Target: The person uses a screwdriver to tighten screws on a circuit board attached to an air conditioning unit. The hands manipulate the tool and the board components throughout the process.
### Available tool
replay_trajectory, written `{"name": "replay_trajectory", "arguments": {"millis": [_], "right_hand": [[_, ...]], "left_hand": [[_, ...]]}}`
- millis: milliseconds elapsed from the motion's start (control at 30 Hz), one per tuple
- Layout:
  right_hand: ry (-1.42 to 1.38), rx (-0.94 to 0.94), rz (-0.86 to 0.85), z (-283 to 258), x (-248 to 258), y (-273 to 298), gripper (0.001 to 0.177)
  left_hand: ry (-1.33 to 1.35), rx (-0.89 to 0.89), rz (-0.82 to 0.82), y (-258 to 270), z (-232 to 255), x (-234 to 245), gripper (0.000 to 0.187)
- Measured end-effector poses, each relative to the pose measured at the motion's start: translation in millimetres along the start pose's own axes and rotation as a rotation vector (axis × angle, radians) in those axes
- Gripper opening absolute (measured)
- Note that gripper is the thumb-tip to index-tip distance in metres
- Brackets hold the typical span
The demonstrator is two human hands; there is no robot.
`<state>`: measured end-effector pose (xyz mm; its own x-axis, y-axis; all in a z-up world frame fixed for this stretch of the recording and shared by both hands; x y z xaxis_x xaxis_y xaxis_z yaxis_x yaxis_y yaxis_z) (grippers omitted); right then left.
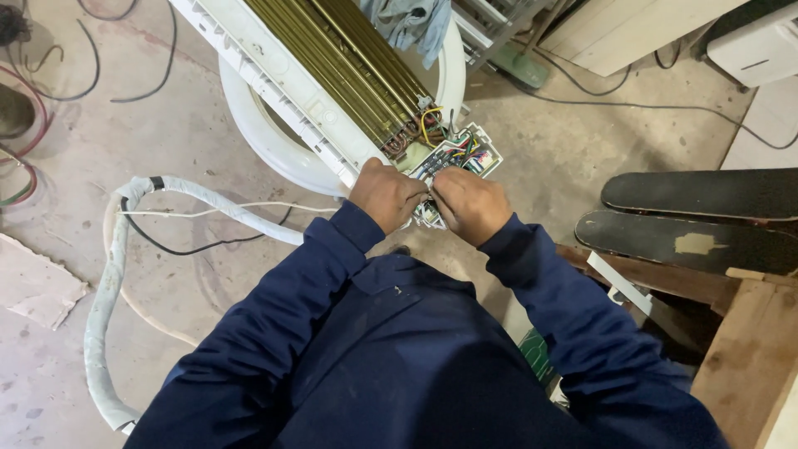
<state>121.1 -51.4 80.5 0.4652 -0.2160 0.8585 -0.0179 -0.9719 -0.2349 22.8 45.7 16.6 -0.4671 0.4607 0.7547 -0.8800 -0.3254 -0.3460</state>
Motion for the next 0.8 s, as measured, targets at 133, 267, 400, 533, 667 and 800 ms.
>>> {"name": "replay_trajectory", "arguments": {"millis": [133, 267, 400, 533, 667, 800], "right_hand": [[-0.085, -0.093, -0.079, 24, 0, -7, 0.014], [-0.250, -0.175, -0.211, 44, -3, -20, 0.016], [-0.422, -0.252, -0.245, 45, 10, -28, 0.019], [-0.540, -0.472, -0.045, 67, 36, -15, 0.023], [-0.784, -0.606, 0.534, 67, 85, 4, 0.025], [-1.112, -0.727, 0.401, 55, 62, 47, 0.027]], "left_hand": [[-0.042, 0.020, 0.020, 4, 5, -3, 0.009], [0.028, 0.073, 0.172, 8, 10, 6, 0.009], [0.048, 0.089, 0.155, 6, 9, 3, 0.015], [-0.002, 0.176, 0.139, -1, 8, -3, 0.018], [-0.075, 0.262, 0.071, -7, 4, -14, 0.019], [-0.128, 0.302, 0.012, -8, 0, -21, 0.020]]}}
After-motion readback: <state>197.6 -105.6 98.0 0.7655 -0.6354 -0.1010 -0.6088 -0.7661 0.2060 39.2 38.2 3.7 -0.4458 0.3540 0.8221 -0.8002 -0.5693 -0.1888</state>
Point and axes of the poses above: each hand's wrist, its own y-axis away from the middle knuckle, its own x-axis out of the back of the hand, z = x × y, the point moved 6 cm from there along -y, towards the middle knuckle, and after that the axes turned 5 degrees about -y, right-handed, at the moved point
